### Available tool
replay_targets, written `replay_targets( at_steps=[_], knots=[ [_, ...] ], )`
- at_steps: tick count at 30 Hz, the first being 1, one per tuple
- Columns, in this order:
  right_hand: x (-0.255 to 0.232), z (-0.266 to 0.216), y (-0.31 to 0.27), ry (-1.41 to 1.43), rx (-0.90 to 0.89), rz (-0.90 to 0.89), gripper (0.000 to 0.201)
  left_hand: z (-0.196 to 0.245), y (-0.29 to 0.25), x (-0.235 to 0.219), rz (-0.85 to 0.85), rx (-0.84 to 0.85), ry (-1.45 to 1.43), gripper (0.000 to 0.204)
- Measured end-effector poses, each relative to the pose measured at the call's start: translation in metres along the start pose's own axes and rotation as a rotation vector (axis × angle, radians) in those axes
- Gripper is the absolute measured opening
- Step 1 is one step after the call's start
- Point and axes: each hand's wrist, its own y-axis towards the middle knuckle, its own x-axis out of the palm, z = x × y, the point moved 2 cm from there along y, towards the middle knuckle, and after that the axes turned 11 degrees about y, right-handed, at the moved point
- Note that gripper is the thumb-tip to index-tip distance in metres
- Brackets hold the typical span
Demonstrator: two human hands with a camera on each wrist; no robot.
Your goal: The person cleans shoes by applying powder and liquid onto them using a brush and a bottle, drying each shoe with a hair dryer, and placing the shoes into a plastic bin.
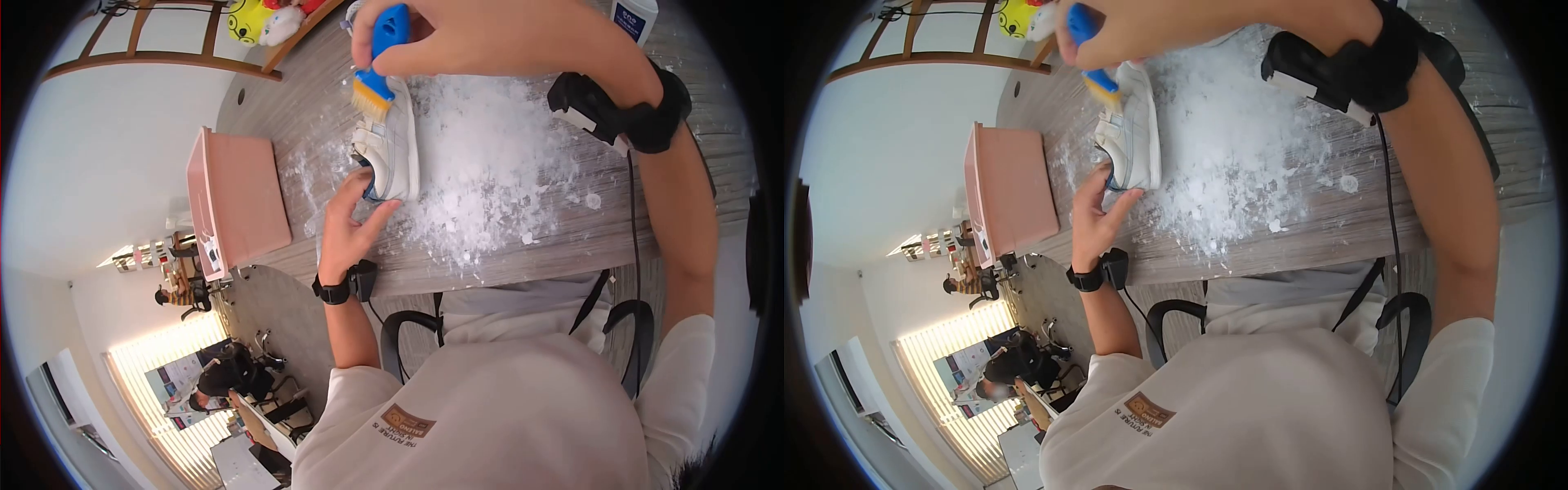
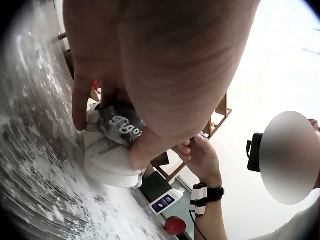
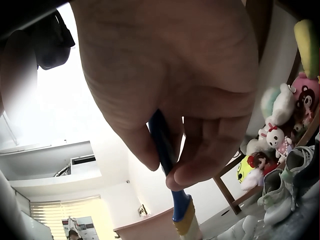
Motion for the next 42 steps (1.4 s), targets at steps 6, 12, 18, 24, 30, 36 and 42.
replay_targets(
  at_steps=[6,12,18,24,30,36,42],
  knots=[
    [0.0,0.023,0.019,-0.14,0.05,0.229,0.024,-0.003,0.004,-0.004,-0.001,0.056,0.005,0.034],
    [0.018,0.05,0.022,-0.224,-0.029,0.296,0.022,-0.011,0.011,-0.01,-0.022,0.16,0.012,0.032],
    [0.008,0.034,0.028,-0.107,0.208,0.263,0.025,-0.011,0.017,-0.015,0.067,0.208,-0.114,0.028],
    [0.008,0.036,0.03,-0.193,0.421,0.298,0.022,-0.027,0.016,-0.009,0.169,0.259,-0.207,0.027],
    [0.011,0.026,0.03,0.056,0.468,0.307,0.024,-0.047,0.009,0.0,0.236,0.192,-0.327,0.03],
    [0.025,0.021,0.033,0.137,0.445,0.268,0.025,-0.052,0.007,0.005,0.253,0.134,-0.374,0.031],
    [0.034,0.029,0.038,0.003,0.389,0.363,0.024,-0.068,0.005,0.015,0.176,-0.034,-0.571,0.044]
  ],
)
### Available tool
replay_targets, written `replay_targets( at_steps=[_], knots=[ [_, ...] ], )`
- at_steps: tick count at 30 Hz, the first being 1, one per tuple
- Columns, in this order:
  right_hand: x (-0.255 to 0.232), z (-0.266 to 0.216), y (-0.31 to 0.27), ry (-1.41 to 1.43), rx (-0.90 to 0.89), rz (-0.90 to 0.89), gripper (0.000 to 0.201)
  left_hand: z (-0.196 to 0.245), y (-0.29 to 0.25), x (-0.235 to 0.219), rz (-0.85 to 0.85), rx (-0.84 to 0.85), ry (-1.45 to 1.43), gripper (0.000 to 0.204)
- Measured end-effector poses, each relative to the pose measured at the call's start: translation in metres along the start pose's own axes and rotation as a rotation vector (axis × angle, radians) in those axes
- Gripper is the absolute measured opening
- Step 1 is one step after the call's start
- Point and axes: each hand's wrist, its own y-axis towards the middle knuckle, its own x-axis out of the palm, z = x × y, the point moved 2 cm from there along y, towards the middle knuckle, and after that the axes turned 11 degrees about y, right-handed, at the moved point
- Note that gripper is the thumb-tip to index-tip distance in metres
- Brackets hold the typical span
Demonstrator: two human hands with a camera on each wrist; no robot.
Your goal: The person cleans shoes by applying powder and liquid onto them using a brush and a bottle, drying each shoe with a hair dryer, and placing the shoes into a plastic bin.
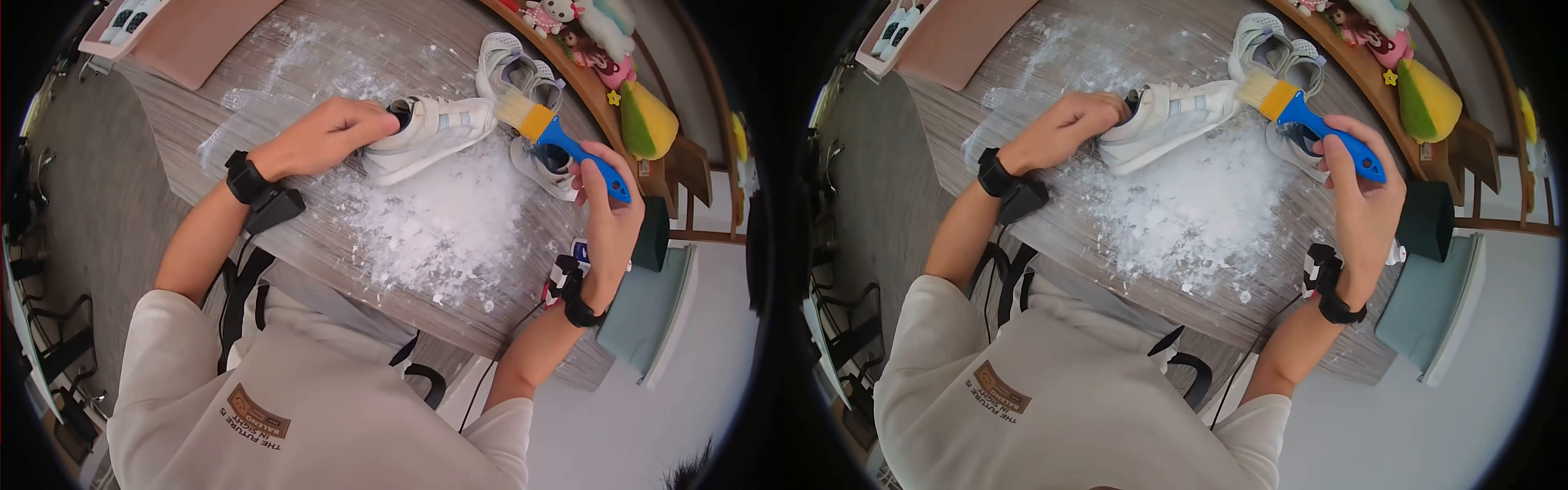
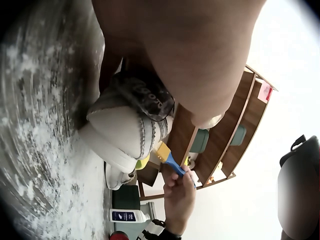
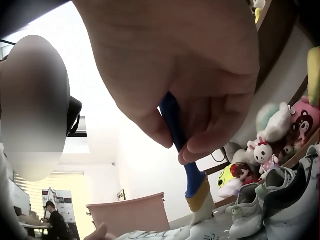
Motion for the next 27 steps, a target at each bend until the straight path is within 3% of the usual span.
replay_targets(
  at_steps=[5,6,9,12,16,19,23,27],
  knots=[
    [0.018,-0.011,-0.009,0.016,0.039,-0.162,0.024,0.006,-0.003,0.001,0.095,-0.103,-0.021,0.069],
    [0.016,-0.008,-0.008,0.003,0.025,-0.12,0.024,0.005,-0.004,0.001,0.093,-0.106,-0.017,0.072],
    [0.009,-0.002,-0.003,-0.062,0.008,0.024,0.025,-0.005,-0.003,0.002,0.096,-0.034,-0.003,0.074],
    [0.012,-0.008,-0.006,0.023,-0.006,-0.004,0.025,-0.001,-0.003,0.001,0.073,-0.01,0.011,0.071],
    [0.031,-0.011,-0.016,0.141,0.028,-0.207,0.024,-0.002,-0.001,0.0,0.043,0.125,0.063,0.064],
    [0.022,-0.006,-0.011,0.079,0.032,-0.201,0.023,-0.003,-0.003,0.004,0.054,0.132,0.078,0.061],
    [0.002,0.002,-0.001,-0.012,0.001,0.007,0.021,0.0,-0.004,0.004,0.092,0.097,0.051,0.06],
    [0.021,-0.013,-0.013,0.068,0.004,-0.141,0.019,-0.003,-0.003,0.003,0.093,0.045,0.022,0.066]
  ],
)
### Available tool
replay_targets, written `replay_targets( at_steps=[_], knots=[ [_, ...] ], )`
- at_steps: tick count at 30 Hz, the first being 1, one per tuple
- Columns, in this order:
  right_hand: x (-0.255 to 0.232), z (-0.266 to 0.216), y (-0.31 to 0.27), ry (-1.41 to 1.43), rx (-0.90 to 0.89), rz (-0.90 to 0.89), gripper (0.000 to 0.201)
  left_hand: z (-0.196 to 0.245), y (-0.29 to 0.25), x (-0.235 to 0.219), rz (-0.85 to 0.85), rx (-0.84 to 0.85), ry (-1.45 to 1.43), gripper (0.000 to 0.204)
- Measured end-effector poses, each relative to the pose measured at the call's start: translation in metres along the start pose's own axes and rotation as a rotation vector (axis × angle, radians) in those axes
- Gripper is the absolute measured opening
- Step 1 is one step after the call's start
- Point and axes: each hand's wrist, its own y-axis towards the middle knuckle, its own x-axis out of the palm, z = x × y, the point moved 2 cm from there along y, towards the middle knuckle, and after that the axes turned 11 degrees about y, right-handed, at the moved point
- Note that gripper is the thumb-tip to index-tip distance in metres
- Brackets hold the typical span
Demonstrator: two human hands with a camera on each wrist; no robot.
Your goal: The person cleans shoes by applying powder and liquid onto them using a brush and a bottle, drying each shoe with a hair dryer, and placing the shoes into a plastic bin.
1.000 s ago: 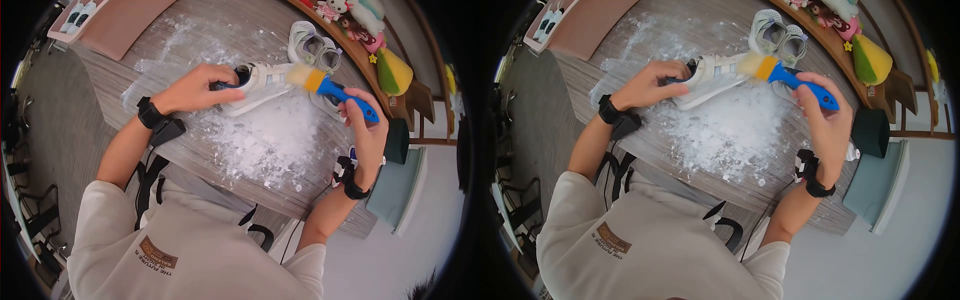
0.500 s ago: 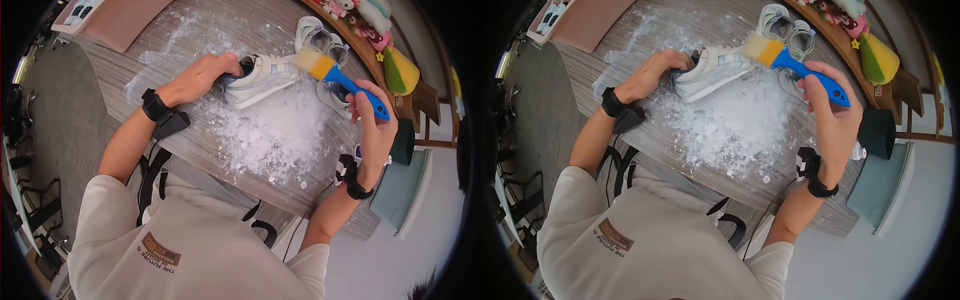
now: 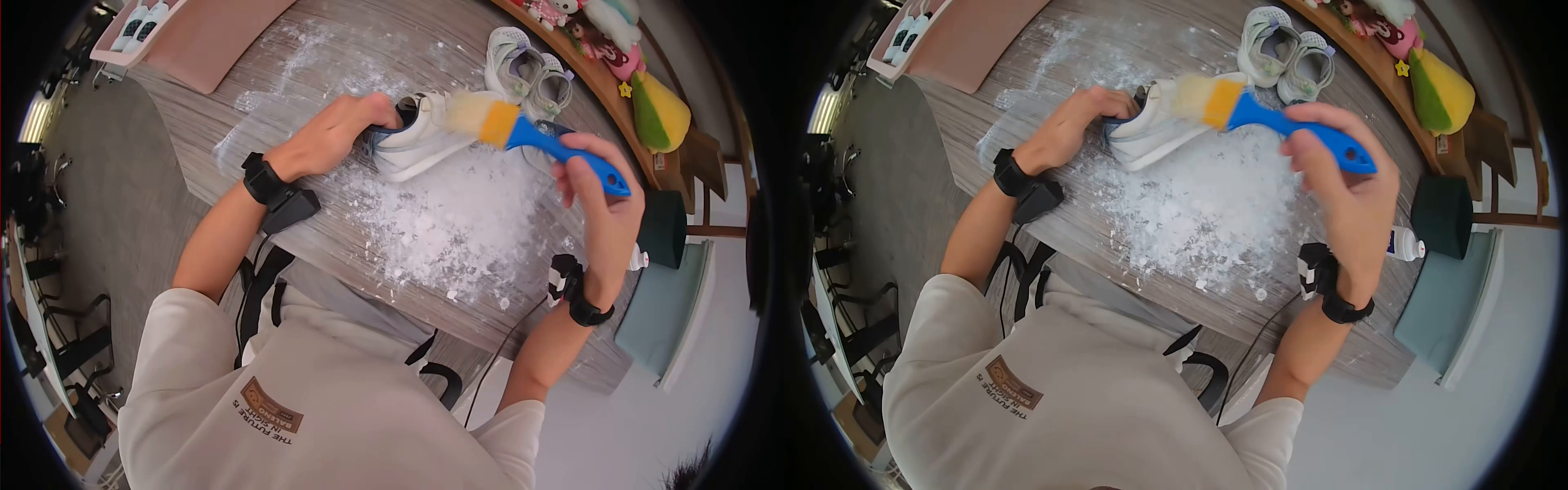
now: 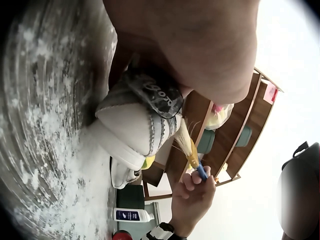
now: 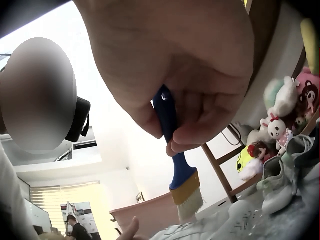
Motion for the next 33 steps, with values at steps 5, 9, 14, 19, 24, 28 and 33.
replay_targets(
  at_steps=[5,9,14,19,24,28,33],
  knots=[
    [0.0,0.0,-0.002,-0.107,0.004,-0.056,0.018,0.003,-0.002,0.001,0.013,-0.091,0.016,0.079],
    [-0.024,0.006,0.005,-0.166,0.051,0.116,0.018,0.005,-0.002,0.001,0.026,-0.129,0.019,0.086],
    [0.006,-0.011,-0.01,-0.109,-0.077,-0.074,0.019,0.002,-0.002,0.0,0.01,-0.146,0.069,0.083],
    [0.046,-0.009,-0.014,-0.194,-0.268,-0.414,0.022,0.011,-0.002,0.002,0.079,-0.193,0.063,0.081],
    [0.02,0.0,-0.008,-0.195,-0.164,-0.393,0.02,0.008,-0.004,0.002,0.051,-0.199,0.039,0.081],
    [-0.013,0.008,0.004,-0.233,-0.041,-0.178,0.019,0.01,-0.002,0.0,0.076,-0.211,0.054,0.081],
    [-0.028,0.016,0.01,-0.047,0.018,0.095,0.022,0.005,-0.004,0.003,0.059,-0.204,0.04,0.084]
  ],
)
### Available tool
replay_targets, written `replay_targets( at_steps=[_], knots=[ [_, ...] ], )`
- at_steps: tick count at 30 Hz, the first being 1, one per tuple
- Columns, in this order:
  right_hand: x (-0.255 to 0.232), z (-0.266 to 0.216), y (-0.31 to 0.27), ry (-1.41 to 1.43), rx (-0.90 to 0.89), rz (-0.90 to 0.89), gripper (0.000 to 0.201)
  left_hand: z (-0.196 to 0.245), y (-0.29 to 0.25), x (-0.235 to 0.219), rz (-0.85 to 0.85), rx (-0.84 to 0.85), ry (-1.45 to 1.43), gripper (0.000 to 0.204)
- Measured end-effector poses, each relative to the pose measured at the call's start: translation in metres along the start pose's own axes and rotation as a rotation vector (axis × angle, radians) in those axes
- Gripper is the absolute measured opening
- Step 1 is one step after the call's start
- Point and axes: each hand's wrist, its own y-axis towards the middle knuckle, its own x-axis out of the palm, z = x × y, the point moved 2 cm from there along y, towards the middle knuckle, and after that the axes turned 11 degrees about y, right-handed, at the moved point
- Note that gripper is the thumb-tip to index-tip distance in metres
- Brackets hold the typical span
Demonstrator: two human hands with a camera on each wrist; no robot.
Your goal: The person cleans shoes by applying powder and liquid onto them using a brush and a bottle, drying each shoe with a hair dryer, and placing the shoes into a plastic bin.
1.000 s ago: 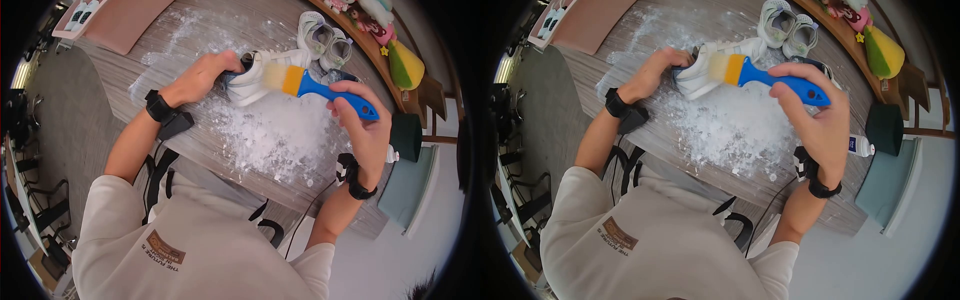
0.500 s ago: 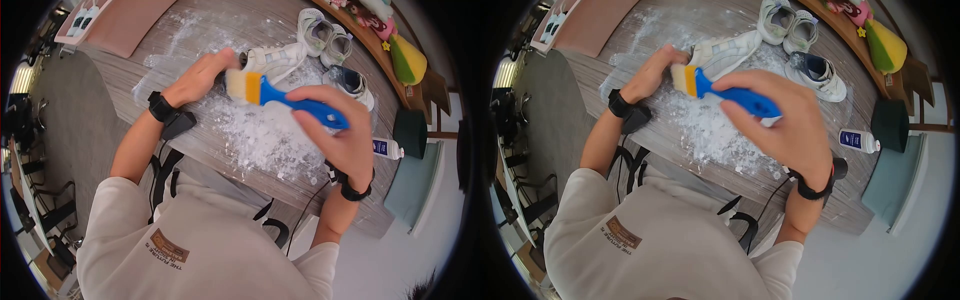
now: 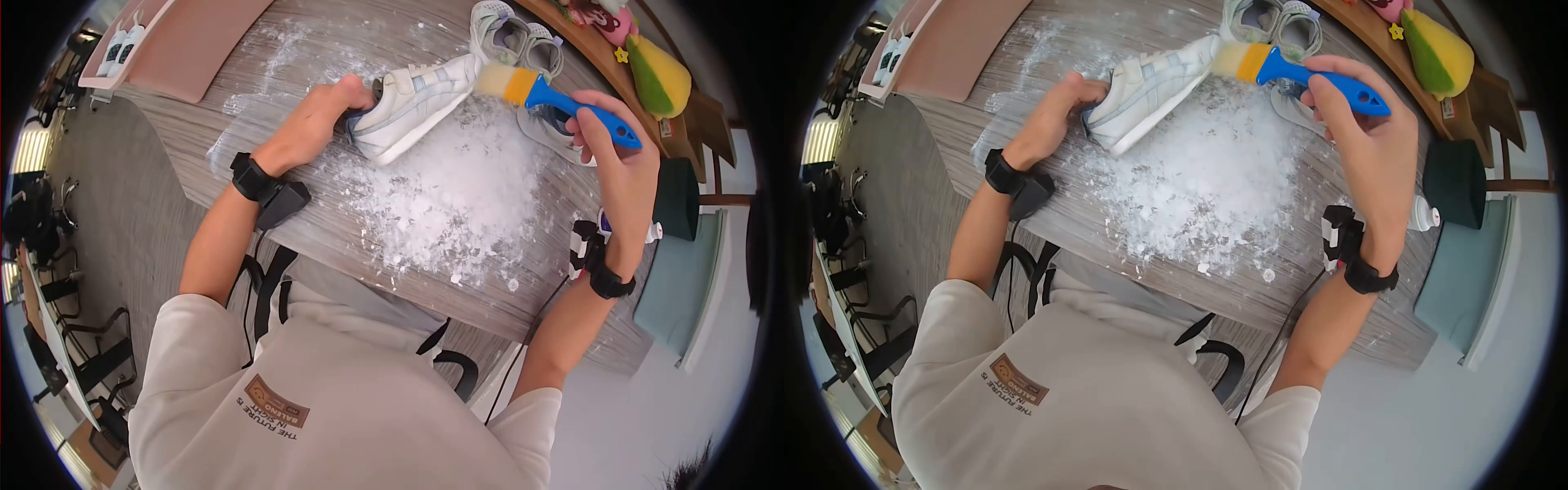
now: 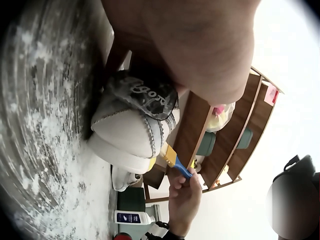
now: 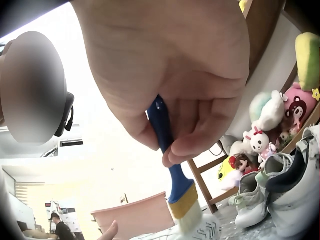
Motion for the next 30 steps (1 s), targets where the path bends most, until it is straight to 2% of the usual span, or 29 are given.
replay_targets(
  at_steps=[7,10,12,14,15,17,18,20,21,23,26,27,29,30],
  knots=[
    [0.032,-0.015,-0.019,-0.07,-0.155,0.004,0.022,0.0,0.0,0.001,0.01,0.012,0.042,0.082],
    [0.045,-0.017,-0.026,-0.214,-0.306,-0.065,0.021,-0.002,-0.001,0.003,0.033,0.013,0.039,0.08],
    [0.057,-0.024,-0.034,-0.218,-0.3,-0.147,0.019,0.001,-0.002,-0.001,0.007,-0.001,0.051,0.078],
    [0.067,-0.033,-0.044,-0.222,-0.263,-0.251,0.02,0.0,-0.002,-0.002,0.004,0.039,0.026,0.069],
    [0.072,-0.036,-0.048,-0.254,-0.329,-0.268,0.02,0.002,0.0,-0.002,-0.004,0.06,0.012,0.064],
    [0.078,-0.038,-0.054,-0.324,-0.449,-0.314,0.02,0.007,0.004,-0.007,-0.132,0.031,0.095,0.048],
    [0.077,-0.038,-0.055,-0.295,-0.45,-0.341,0.02,0.01,0.003,-0.007,-0.191,0.012,0.133,0.041],
    [0.073,-0.037,-0.051,-0.236,-0.461,-0.394,0.018,0.021,0.001,0.003,-0.075,0.079,0.06,0.027],
    [0.067,-0.034,-0.047,-0.243,-0.417,-0.348,0.017,0.027,0.0,0.006,-0.018,0.116,0.026,0.022],
    [0.049,-0.027,-0.037,-0.253,-0.33,-0.236,0.016,0.032,-0.002,0.0,-0.004,0.246,0.217,0.022],
    [0.016,-0.014,-0.021,-0.239,-0.283,0.027,0.015,0.035,0.003,-0.004,0.065,0.508,0.468,0.023],
    [0.011,-0.012,-0.018,-0.227,-0.281,0.058,0.016,0.035,0.003,-0.003,0.096,0.598,0.542,0.024],
    [0.003,-0.01,-0.011,-0.202,-0.277,0.113,0.02,0.037,0.003,-0.002,0.096,0.652,0.617,0.025],
    [0.005,-0.006,-0.009,-0.227,-0.285,0.067,0.019,0.038,0.003,-0.001,0.1,0.679,0.655,0.026]
  ],
)
